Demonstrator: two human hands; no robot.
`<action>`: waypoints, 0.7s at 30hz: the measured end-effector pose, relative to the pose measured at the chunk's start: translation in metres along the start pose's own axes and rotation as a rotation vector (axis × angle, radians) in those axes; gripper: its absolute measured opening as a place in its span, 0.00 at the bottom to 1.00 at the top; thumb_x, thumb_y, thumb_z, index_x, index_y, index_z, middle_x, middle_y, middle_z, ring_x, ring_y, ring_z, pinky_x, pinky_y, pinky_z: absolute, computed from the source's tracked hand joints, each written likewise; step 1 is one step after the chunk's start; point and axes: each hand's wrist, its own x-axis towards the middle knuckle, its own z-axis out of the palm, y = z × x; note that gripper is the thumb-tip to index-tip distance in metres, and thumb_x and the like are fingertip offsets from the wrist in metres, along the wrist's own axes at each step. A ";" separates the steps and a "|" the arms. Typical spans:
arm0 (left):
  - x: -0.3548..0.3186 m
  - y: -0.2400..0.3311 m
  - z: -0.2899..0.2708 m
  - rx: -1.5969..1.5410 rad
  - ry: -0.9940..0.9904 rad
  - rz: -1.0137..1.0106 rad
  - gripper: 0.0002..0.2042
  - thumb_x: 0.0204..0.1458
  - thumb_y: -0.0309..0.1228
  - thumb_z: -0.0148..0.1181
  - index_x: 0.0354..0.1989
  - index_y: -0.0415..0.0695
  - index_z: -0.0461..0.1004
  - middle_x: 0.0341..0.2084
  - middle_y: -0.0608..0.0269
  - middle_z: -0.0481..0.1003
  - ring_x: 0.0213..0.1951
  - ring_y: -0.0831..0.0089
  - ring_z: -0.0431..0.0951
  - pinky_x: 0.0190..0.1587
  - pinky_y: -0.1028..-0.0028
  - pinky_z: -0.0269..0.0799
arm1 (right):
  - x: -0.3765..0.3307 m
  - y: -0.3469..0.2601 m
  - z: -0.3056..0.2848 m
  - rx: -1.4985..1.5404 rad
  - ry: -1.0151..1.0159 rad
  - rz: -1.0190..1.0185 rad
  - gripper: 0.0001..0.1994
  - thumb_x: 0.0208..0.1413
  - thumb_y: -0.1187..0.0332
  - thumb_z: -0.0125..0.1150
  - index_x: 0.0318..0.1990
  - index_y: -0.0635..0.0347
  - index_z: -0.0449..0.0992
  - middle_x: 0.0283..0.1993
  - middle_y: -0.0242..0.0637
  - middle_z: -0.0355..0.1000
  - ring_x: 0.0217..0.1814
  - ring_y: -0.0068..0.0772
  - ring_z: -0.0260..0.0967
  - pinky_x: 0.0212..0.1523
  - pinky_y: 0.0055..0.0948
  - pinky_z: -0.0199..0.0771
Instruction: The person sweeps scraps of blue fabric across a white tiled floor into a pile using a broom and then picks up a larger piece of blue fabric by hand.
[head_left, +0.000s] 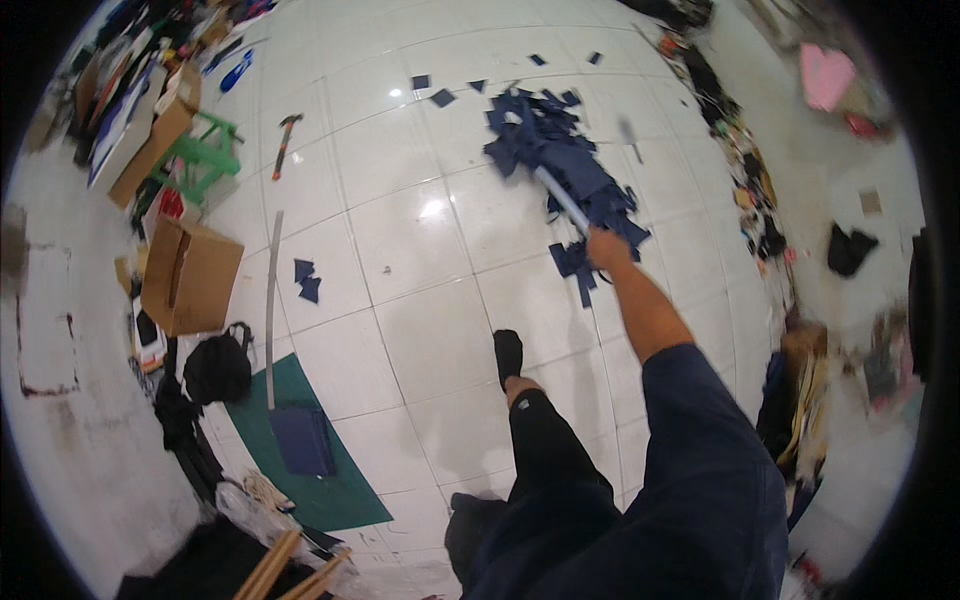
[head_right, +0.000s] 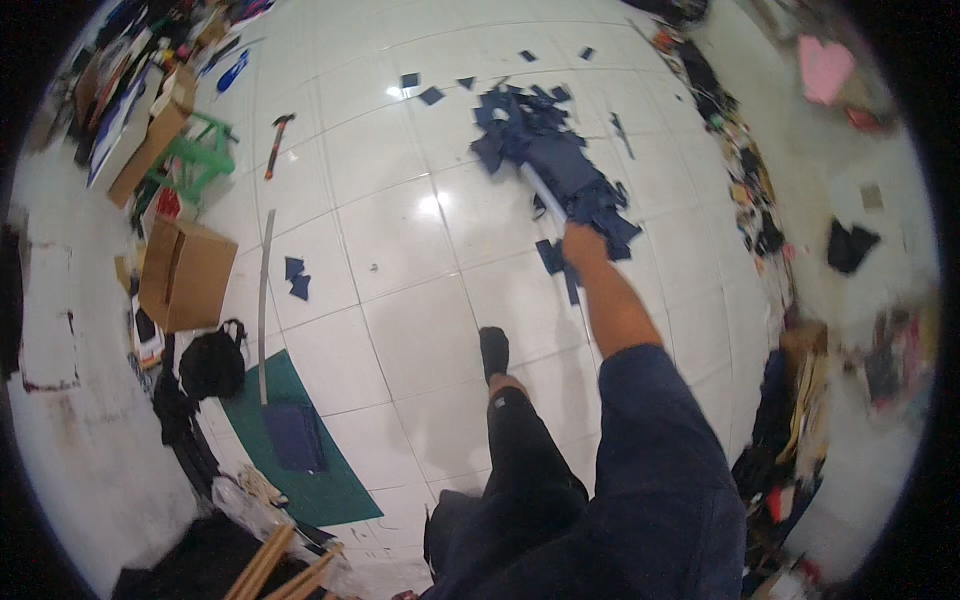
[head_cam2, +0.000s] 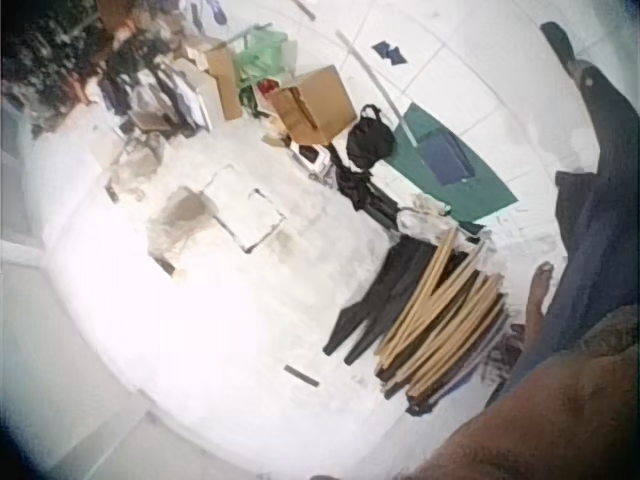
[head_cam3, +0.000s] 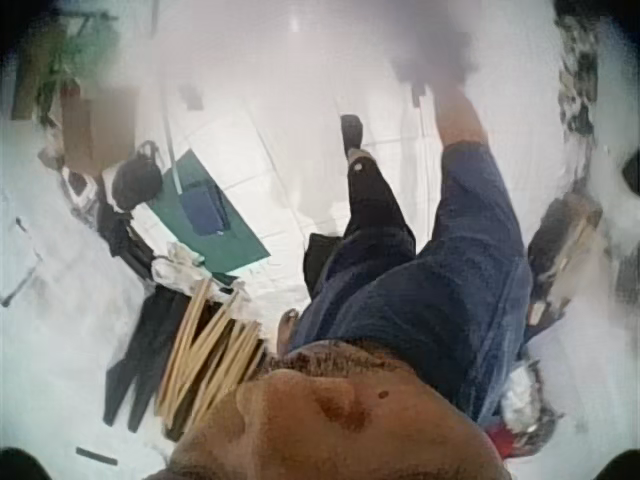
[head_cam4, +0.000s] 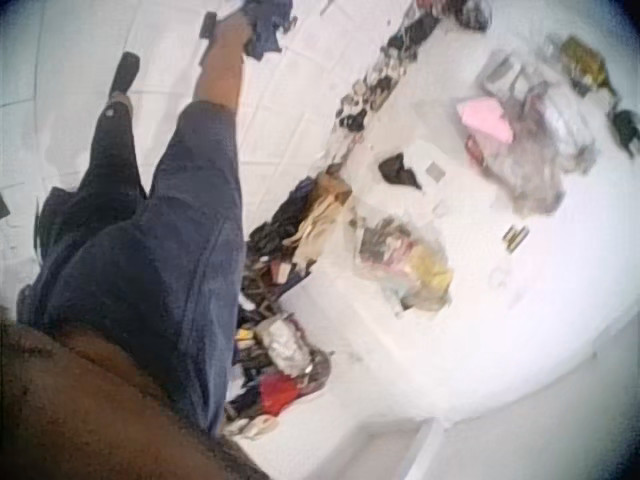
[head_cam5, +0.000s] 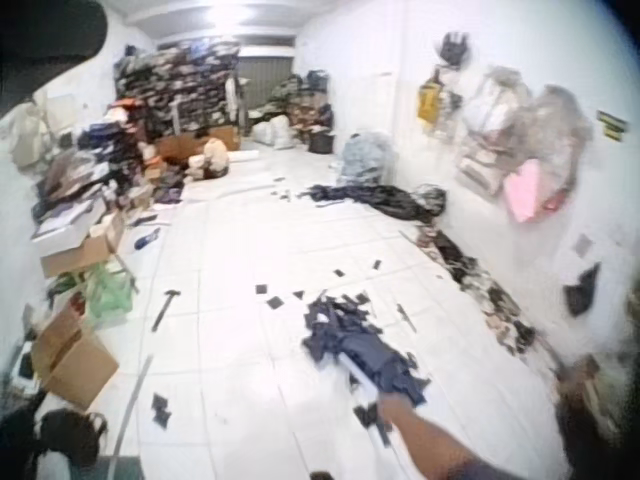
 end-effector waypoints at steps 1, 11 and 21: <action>0.003 0.021 0.021 -0.095 -0.021 -0.090 0.19 0.53 0.41 0.49 0.47 0.41 0.66 0.31 0.61 0.70 0.29 0.73 0.68 0.33 0.74 0.67 | 0.042 0.006 -0.026 0.067 0.021 0.016 0.13 0.50 0.69 0.42 0.41 0.60 0.69 0.39 0.52 0.70 0.43 0.53 0.69 0.42 0.47 0.69; -0.015 0.137 0.057 -0.562 0.474 -0.208 0.13 0.50 0.31 0.51 0.43 0.40 0.67 0.26 0.65 0.69 0.25 0.76 0.70 0.24 0.78 0.64 | -0.051 -0.091 -0.042 0.440 -0.272 -0.390 0.28 0.50 0.66 0.48 0.60 0.62 0.52 0.57 0.59 0.55 0.62 0.49 0.52 0.61 0.34 0.50; 0.046 0.045 0.071 -0.397 0.218 -0.263 0.18 0.48 0.40 0.56 0.45 0.42 0.69 0.23 0.61 0.72 0.23 0.77 0.70 0.23 0.77 0.64 | -0.243 -0.321 -0.056 0.383 -1.256 -0.363 0.24 0.47 0.67 0.50 0.54 0.64 0.60 0.29 0.45 0.68 0.27 0.32 0.67 0.24 0.29 0.69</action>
